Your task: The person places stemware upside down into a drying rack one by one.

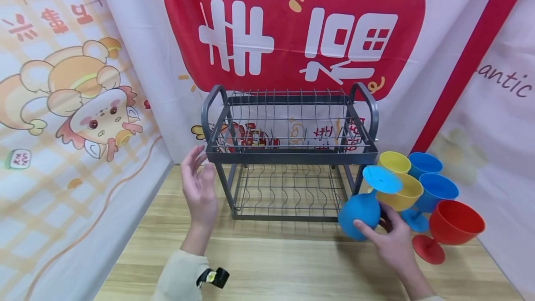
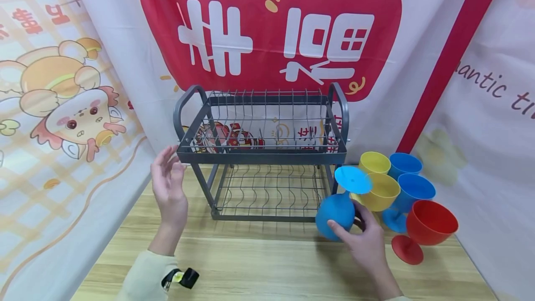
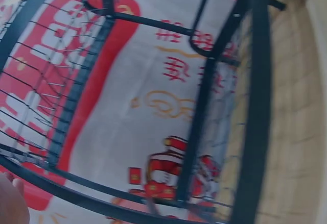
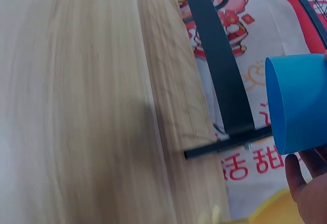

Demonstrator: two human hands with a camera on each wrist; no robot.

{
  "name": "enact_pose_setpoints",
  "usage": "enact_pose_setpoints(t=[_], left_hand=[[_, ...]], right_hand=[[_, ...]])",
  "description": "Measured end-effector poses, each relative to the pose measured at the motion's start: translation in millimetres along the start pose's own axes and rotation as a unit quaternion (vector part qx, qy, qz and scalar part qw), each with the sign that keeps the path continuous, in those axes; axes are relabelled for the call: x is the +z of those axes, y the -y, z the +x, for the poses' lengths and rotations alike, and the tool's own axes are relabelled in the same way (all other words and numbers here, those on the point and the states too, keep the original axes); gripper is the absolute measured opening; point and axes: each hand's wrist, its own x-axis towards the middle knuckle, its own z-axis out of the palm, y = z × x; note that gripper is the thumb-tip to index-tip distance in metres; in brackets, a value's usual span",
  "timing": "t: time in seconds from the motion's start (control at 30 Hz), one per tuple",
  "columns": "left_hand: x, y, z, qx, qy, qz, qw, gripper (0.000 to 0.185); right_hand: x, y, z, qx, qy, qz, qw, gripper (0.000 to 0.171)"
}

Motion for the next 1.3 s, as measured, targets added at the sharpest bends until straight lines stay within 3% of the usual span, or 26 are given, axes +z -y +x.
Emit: enact_pose_setpoints(t=[0.17,0.3,0.43,0.9,1.3], left_hand=[[8.3,-9.4,22.1,-0.013,0.041,0.006,0.9991,0.061],[16.5,-13.0,31.8,-0.025,0.049,0.017,0.9983,0.065],[21.0,-16.7,36.4,-0.032,0.052,-0.003,0.9981,0.063],[24.2,-18.3,38.4,-0.034,0.054,-0.024,0.9977,0.060],[25.7,-16.3,37.0,-0.031,0.051,-0.019,0.9981,0.059]], right_hand=[[-21.7,2.8,12.6,-0.006,-0.009,-0.026,1.000,0.097],[-39.1,8.4,21.4,-0.006,-0.021,-0.019,1.000,0.097],[-55.9,15.1,29.6,-0.009,-0.041,-0.029,0.999,0.094],[-93.5,71.6,52.2,-0.068,-0.117,-0.052,0.989,0.082],[-103.6,143.6,57.6,-0.183,-0.183,-0.043,0.965,0.073]])
